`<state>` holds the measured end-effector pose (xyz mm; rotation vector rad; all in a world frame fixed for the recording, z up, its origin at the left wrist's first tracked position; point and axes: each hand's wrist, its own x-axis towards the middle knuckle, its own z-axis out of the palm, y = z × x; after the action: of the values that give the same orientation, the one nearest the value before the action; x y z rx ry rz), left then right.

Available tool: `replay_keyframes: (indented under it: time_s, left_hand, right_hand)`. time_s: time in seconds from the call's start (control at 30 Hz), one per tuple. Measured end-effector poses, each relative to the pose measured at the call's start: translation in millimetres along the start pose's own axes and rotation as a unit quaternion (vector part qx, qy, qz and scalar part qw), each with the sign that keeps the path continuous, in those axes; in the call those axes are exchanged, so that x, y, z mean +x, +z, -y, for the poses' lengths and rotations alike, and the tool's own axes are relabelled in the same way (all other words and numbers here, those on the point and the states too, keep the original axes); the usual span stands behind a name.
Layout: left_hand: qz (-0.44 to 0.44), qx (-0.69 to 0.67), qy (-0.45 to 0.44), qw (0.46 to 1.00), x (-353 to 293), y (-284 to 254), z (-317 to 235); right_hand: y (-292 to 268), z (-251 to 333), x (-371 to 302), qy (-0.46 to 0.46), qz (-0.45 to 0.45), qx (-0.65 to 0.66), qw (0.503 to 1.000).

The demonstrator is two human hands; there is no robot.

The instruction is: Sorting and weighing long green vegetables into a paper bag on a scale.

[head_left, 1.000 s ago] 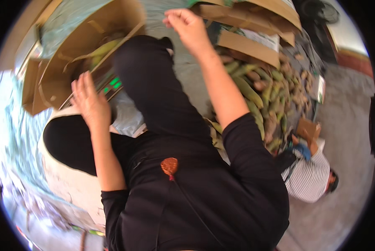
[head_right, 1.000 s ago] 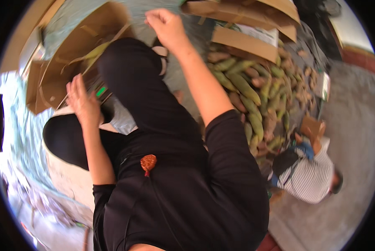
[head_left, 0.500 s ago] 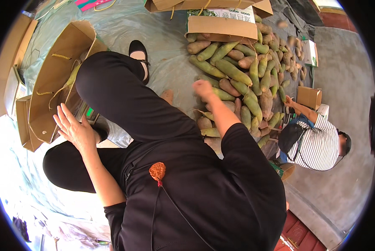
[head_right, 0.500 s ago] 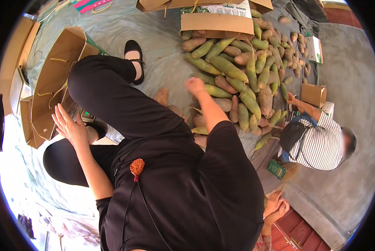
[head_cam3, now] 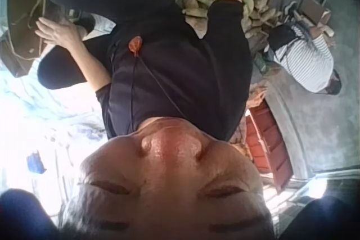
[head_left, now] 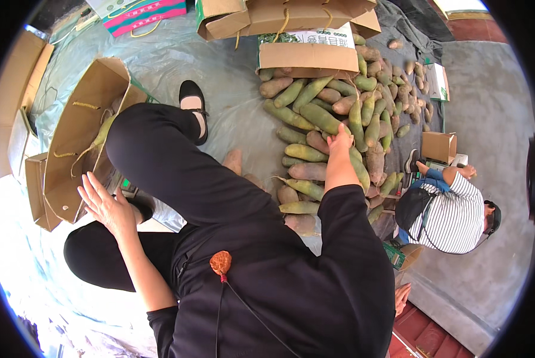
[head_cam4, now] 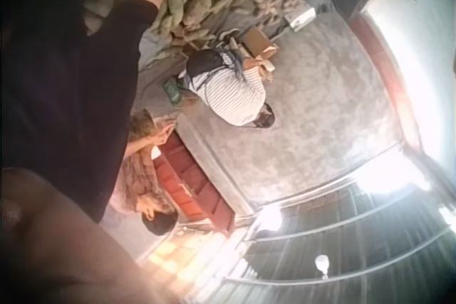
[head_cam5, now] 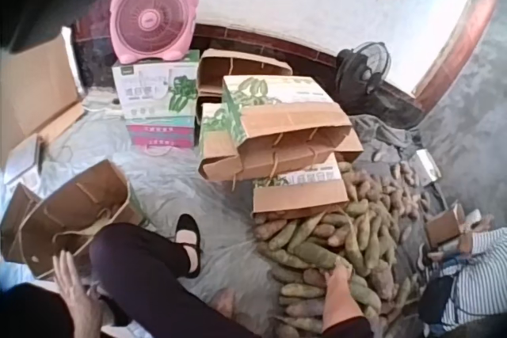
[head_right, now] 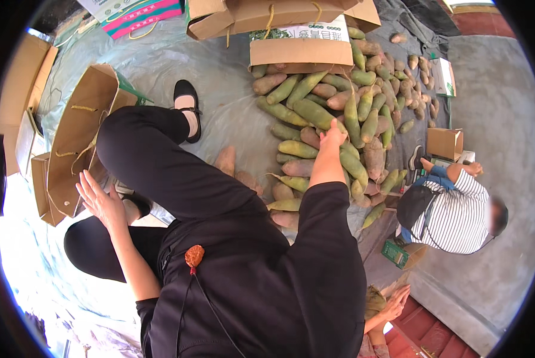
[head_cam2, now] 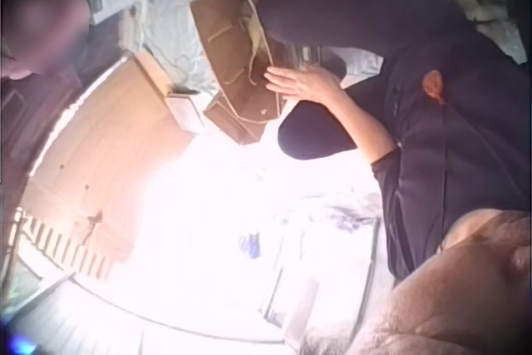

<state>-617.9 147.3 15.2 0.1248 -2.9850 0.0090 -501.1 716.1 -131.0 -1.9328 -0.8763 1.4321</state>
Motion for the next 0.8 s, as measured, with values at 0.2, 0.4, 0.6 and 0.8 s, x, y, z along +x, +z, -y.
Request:
replay_keyframes:
  time_s: [0.2,0.4,0.6,0.8]
  left_hand:
    - [-0.019,-0.01,0.008,1.0,-2,-1,5]
    - [-0.015,-0.009,0.011,1.0,-1,0,6]
    - [-0.003,-0.015,-0.003,1.0,-1,-2,4]
    - [0.014,-0.037,0.001,0.999,-1,-8,12]
  right_hand:
    - [18,-14,-33,-0.143,0.046,0.001,0.989]
    - [29,-7,-57,-0.302,0.164,-0.037,0.938]
    - [50,32,-137,-0.204,0.344,0.127,0.908]
    - [100,50,-242,-0.171,0.552,0.172,0.798]
